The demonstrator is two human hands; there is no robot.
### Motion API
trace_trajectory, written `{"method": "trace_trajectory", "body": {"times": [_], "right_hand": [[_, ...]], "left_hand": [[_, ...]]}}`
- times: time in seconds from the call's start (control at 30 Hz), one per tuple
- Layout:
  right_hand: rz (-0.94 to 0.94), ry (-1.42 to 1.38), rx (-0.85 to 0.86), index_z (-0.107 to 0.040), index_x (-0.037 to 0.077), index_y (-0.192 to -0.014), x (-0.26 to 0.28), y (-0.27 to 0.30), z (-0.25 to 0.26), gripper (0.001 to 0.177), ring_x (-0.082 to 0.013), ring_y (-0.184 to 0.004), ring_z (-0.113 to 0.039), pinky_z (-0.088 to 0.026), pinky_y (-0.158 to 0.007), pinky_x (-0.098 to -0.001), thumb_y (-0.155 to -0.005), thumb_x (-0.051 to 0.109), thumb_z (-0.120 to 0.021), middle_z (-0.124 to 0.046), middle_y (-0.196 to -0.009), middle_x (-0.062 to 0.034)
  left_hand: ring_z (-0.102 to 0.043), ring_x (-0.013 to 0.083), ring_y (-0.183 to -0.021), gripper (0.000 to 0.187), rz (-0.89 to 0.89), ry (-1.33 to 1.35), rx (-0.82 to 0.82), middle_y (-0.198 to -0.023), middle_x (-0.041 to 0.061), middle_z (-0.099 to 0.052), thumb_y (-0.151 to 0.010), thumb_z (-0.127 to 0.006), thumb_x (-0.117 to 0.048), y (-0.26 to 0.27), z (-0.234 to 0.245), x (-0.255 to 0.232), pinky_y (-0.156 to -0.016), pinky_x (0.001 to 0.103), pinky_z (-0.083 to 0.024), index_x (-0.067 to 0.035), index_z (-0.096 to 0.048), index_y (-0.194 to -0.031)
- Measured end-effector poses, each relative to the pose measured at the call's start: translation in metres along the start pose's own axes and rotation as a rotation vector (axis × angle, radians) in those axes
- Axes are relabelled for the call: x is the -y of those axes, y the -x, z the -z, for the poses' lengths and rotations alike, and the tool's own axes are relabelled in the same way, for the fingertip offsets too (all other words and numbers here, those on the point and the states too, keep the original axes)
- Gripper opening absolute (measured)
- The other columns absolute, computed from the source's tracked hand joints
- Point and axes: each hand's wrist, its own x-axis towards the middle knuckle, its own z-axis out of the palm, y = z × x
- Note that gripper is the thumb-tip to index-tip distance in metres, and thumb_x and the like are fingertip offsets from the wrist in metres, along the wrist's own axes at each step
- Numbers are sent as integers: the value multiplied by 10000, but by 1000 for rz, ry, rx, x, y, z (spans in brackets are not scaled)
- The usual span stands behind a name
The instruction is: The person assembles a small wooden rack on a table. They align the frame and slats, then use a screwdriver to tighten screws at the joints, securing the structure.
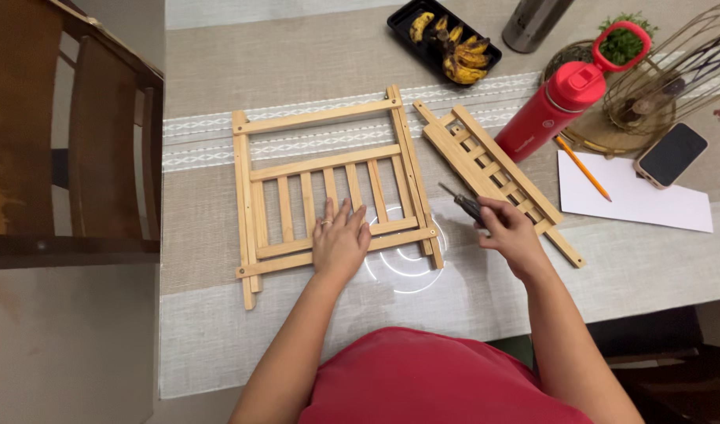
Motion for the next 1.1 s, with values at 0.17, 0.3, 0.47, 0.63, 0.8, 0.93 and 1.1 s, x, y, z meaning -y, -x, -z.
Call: {"method": "trace_trajectory", "body": {"times": [0.17,0.3,0.47,0.63,0.8,0.93,1.1], "right_hand": [[-23,-247,-28,-634,-7,-1285,-14,28,6,290,-98,-796,-606,-492,-599,-230,-1062,172,-584,-664,-1035,-70],[79,-371,-22,-577,30,-1183,-10,43,-3,212,-88,-769,-570,-435,-505,-233,-990,103,-627,-710,-1109,-67],[322,7,-104,-607,5,-1166,14,55,-20,226,-102,-818,-606,-507,-602,-246,-968,70,-696,-706,-1057,-92],[513,477,-176,-654,1,-1130,36,62,-32,240,-144,-777,-710,-554,-658,-279,-930,89,-753,-722,-998,-100],[585,469,-193,-660,11,-1117,42,61,-37,214,-146,-787,-724,-569,-684,-275,-943,89,-756,-726,-954,-97],[452,403,-257,-657,15,-1134,31,57,-31,213,-120,-729,-667,-528,-619,-265,-958,97,-746,-708,-861,-94],[342,93,-286,-612,14,-1151,7,48,-19,175,-87,-725,-588,-485,-546,-238,-1031,110,-695,-665,-890,-93]], "left_hand": [[-299,331,-1532,397,-55,-31,-7,-1590,87,-470,-1052,-451,-383,4,-2,-10,-1255,585,-180,-233,-658,-1356],[-310,358,-1476,394,-263,27,54,-1539,97,-468,-1022,-506,-405,7,-13,-37,-1187,642,-137,-196,-656,-1320],[-407,314,-1436,400,-288,210,51,-1507,57,-526,-984,-584,-420,12,-25,-55,-1200,599,-200,-206,-669,-1311],[-477,250,-1410,320,-276,233,0,-1461,8,-584,-996,-609,-369,14,-27,-50,-1207,565,-264,-239,-685,-1277],[-457,284,-1381,477,-316,121,1,-1470,77,-541,-901,-687,-332,13,-29,-51,-1154,563,-286,-198,-608,-1351],[-503,300,-1297,596,-358,-25,-39,-1424,127,-556,-860,-690,-278,7,-36,-53,-1062,512,-378,-128,-541,-1417],[-592,255,-1173,497,-420,-162,-55,-1177,64,-649,-926,-600,-72,-10,-40,-44,-898,411,-479,-102,-573,-1421]]}}
